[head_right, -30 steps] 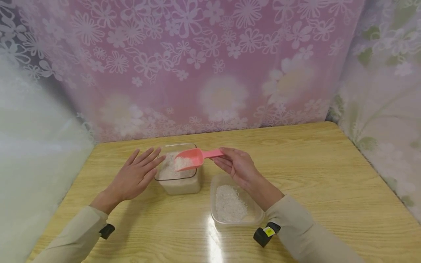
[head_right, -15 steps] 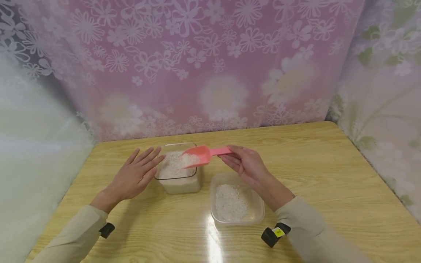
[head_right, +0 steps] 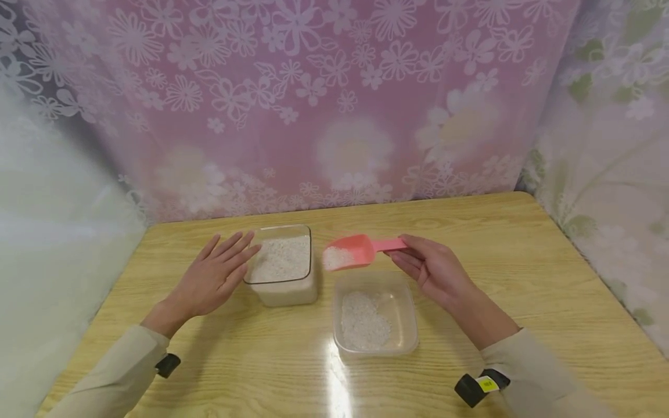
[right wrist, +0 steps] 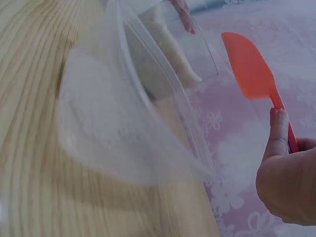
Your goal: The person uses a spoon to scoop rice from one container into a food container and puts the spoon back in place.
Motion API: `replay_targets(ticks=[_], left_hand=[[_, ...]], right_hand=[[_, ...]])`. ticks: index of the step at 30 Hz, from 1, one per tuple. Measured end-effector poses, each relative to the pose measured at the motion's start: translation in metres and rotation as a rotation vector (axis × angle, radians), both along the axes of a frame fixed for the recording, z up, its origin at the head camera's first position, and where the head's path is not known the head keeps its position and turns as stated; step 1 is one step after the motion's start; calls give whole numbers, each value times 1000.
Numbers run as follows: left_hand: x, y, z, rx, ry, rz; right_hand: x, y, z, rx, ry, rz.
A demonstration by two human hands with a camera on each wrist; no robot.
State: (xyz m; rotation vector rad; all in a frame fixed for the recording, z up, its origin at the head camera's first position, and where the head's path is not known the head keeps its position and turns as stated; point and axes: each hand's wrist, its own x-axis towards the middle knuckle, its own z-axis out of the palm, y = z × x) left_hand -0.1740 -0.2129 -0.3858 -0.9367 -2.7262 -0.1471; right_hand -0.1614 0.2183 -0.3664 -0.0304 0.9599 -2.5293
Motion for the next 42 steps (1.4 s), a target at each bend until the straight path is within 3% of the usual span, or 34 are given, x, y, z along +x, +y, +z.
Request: replay_targets(ticks=[9, 24, 32, 42], left_hand=[[0, 0, 1, 7, 15, -4], [0, -1, 0, 23, -10, 1], [1, -2, 0, 24, -24, 12], [2, 0, -1, 37, -24, 3]], right_hand=[[13, 40, -15, -56, 49, 37], [37, 92, -36, -85, 33, 75], [47, 103, -39, -91, 48, 96], [47, 103, -37, -73, 82, 59]])
